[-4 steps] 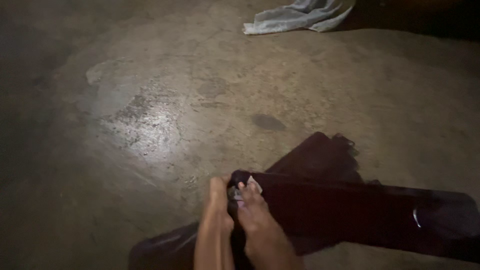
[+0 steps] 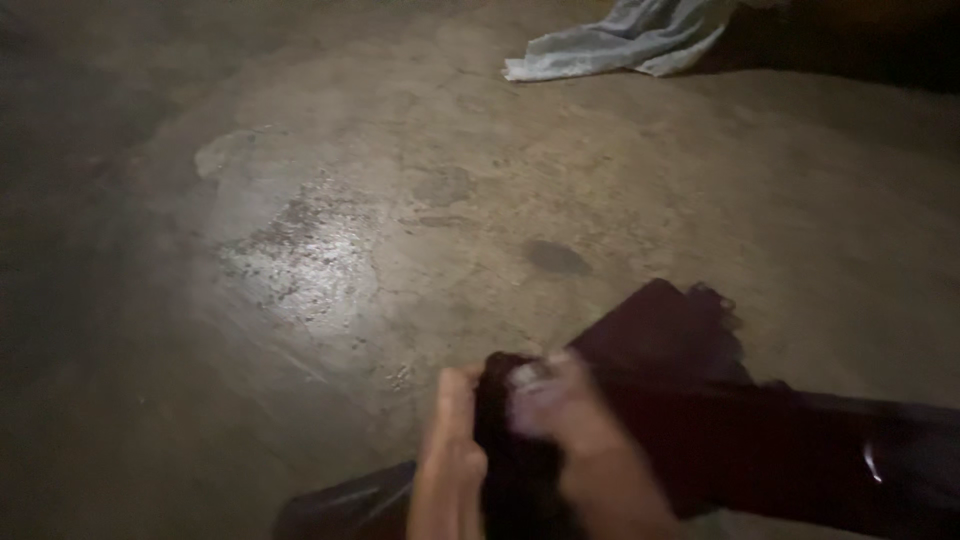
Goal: The person wipes a maroon ceiling fan blade with a cloth, then attaches it to the fan motor housing using a screwdriver to tighten the screws. The person repeats the process for a second blade.
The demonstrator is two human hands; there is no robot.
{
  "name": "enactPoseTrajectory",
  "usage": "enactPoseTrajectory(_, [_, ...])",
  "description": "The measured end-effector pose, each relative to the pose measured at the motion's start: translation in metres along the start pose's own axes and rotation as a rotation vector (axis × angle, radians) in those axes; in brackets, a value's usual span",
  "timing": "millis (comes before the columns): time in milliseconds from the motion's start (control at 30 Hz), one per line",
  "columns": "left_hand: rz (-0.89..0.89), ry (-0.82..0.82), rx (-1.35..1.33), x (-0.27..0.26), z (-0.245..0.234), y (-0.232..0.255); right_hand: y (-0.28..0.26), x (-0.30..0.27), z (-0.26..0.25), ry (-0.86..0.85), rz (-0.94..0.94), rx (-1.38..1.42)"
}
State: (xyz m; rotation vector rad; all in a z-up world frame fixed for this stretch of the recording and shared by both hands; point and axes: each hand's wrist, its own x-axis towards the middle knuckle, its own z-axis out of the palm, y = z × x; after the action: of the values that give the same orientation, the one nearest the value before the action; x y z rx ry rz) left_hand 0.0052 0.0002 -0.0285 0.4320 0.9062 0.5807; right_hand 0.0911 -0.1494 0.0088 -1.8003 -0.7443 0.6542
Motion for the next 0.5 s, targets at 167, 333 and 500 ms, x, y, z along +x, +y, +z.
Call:
enactPoseTrajectory(167, [0.148,0.083,-0.004,-0.011,-0.007,-0.013,-0.013,-0.007,-0.046,0.31,-0.287,-0.631])
enactPoseTrajectory(333, [-0.067,0.168,0.095,-0.003,0.013,0.009,0.02,-0.018,0.023,0.193,-0.602,-0.589])
enactPoseTrajectory(500, [-0.257,0.006,-0.002,-0.037,0.016,0.036,0.081,-0.029,0.016,-0.252,-0.645,-0.395])
